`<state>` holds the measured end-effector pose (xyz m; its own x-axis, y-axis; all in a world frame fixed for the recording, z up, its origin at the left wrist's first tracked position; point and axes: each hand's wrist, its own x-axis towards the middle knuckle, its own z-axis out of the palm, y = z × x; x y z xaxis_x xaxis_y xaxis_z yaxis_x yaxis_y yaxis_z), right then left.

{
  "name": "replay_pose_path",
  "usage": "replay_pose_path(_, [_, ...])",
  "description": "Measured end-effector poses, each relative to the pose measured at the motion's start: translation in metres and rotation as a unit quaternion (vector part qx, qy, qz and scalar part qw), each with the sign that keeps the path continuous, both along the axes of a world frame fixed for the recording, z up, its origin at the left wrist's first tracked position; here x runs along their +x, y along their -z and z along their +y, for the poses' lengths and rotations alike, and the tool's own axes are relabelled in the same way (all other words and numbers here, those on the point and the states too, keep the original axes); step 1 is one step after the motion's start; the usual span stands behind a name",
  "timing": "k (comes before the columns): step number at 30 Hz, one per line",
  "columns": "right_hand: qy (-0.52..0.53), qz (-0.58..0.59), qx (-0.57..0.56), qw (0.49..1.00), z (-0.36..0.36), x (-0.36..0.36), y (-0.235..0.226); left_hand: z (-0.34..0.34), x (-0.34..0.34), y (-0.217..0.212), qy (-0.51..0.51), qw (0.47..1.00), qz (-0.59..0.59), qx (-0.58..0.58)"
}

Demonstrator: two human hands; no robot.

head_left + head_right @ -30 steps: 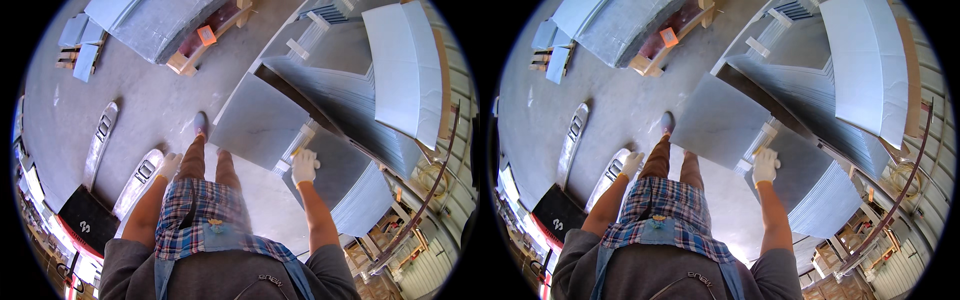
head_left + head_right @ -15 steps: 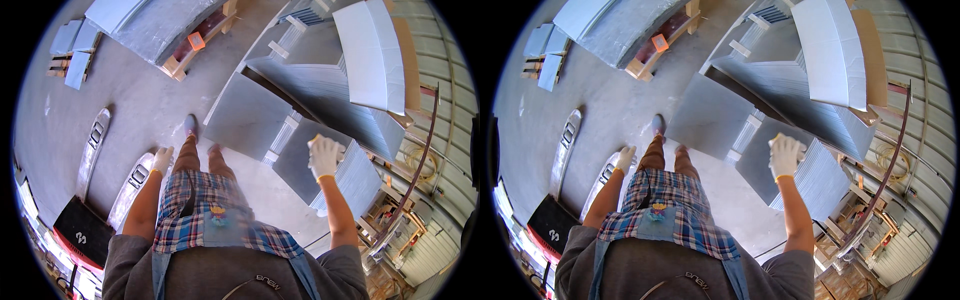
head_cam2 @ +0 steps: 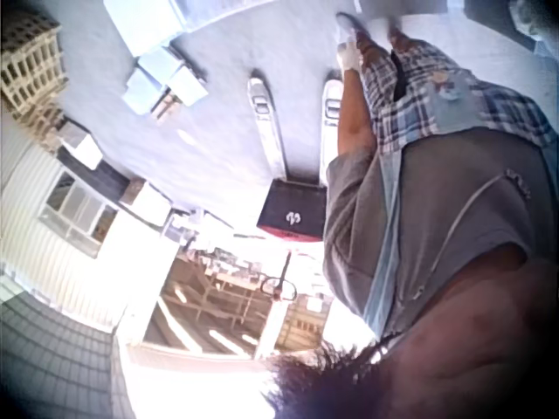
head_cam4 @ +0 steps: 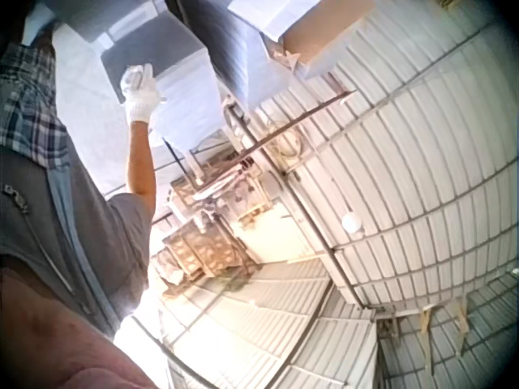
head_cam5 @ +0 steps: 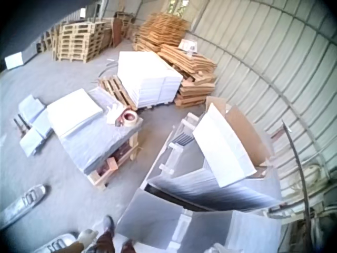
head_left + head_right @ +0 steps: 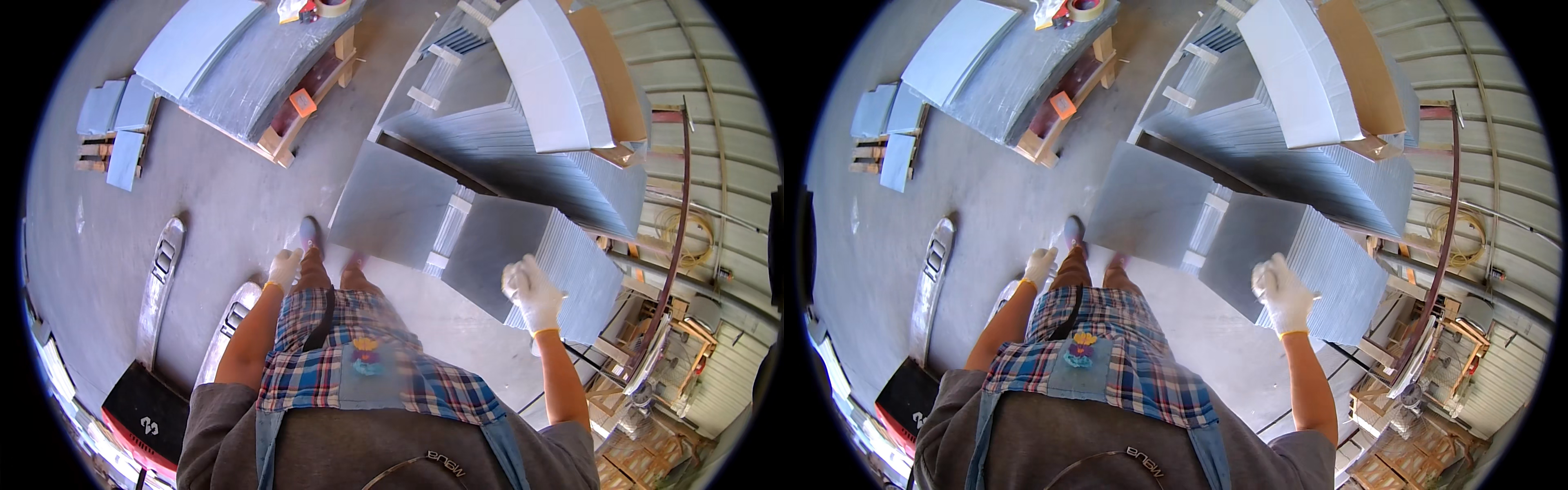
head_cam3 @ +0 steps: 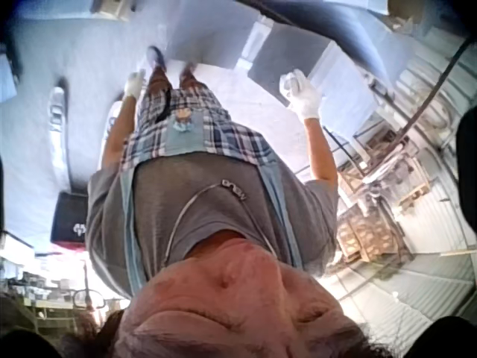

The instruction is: The person repeatedly picks up gray rectangular panels from a stack, places them on a work surface, wraps them in plastic film, and stacks the wrapped panels. The person also handles cardboard dividers and uses a roll of tape.

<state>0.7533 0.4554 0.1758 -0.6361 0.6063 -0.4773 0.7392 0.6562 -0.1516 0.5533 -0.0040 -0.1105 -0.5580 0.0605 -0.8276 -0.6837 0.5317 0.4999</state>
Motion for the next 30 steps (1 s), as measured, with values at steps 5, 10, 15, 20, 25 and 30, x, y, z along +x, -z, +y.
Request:
replay_pose_path(5, [0.018,-0.043,0.270,0.962,0.047,0.014,-0.005,0.036,-0.001,-0.016,0.009,0.999,-0.014,0.042])
replay_pose_path(10, [0.103,-0.044,0.305,0.946,0.108,0.077,0.027,0.035,-0.008,-0.037,0.064,0.997,0.007,0.035])
replay_pose_path(15, [0.114,0.078,0.281,0.950,0.108,0.101,0.056,0.007,-0.010,-0.017,0.045,0.998,0.040,-0.008])
replay_pose_path(20, [-0.014,-0.061,0.232,0.971,0.036,0.029,0.040,-0.004,-0.011,-0.002,0.042,0.999,0.021,-0.026])
replay_pose_path(25, [-0.011,-0.075,0.282,0.956,0.004,0.007,0.038,0.020,-0.011,0.000,0.085,0.996,0.030,-0.004])
replay_pose_path(30, [0.093,-0.002,0.246,0.965,-0.004,0.006,0.049,0.056,-0.017,-0.047,0.100,0.995,0.005,0.017])
